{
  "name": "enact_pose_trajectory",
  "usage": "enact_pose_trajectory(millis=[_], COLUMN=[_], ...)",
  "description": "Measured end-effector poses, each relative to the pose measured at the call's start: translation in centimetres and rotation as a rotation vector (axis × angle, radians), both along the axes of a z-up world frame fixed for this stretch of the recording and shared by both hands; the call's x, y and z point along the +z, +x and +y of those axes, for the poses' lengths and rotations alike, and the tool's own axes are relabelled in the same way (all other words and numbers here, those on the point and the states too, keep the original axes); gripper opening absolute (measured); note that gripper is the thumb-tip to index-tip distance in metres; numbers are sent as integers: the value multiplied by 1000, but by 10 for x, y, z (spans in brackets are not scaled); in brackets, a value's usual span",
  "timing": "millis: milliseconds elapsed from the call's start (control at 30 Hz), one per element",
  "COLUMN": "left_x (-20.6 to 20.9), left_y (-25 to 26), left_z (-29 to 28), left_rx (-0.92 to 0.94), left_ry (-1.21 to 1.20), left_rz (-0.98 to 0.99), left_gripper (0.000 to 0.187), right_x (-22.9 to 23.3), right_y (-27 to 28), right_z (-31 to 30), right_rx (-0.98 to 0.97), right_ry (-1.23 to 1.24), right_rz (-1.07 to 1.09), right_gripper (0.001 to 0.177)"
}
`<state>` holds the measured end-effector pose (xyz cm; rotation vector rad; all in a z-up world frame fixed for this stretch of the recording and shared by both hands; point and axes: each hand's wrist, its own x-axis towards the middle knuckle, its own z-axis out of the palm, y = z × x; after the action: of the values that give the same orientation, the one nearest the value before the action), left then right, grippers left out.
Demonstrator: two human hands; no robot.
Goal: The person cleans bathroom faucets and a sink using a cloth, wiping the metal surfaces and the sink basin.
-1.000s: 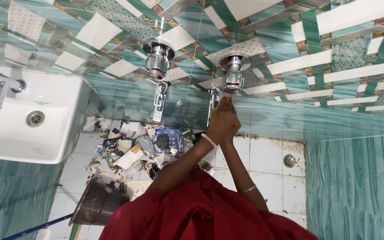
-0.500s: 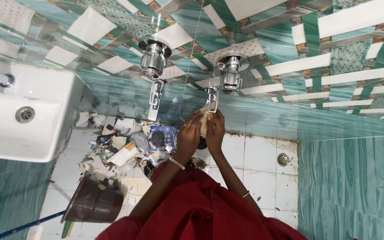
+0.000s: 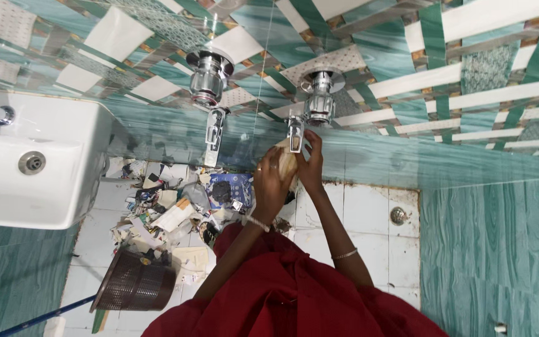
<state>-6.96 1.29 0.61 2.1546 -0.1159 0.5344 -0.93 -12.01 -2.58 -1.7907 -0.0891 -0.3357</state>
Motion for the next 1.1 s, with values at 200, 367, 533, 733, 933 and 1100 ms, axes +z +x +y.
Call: enact_pose_trajectory(millis=[200,367,533,733,933,1100], left_x=[0,2,-15,-37,-33,-44], left_y=[23,49,30,15,-11,-8], left_z=[20,45,16,-14,-10,-5], left_rx=[-56,-4,-8,-68,-142,-195], left_ry=[-275,-44,89,64,90,131], left_rz=[241,252,-113,-66,44,83], left_gripper=[21,31,19,52,61,67], right_x=[-38,-31,7,-9,8,3], right_y=[5,-2,-30,-33,-68,-74], right_z=[-21,-16,8,7,11,15], right_rx=[-103,-184,-226,-12,21,45], right_ry=[-69,-78,-302,-524,-497,-386], right_rz=[19,169,-162,-167,130,33], right_gripper=[16,22,26,37,48,49])
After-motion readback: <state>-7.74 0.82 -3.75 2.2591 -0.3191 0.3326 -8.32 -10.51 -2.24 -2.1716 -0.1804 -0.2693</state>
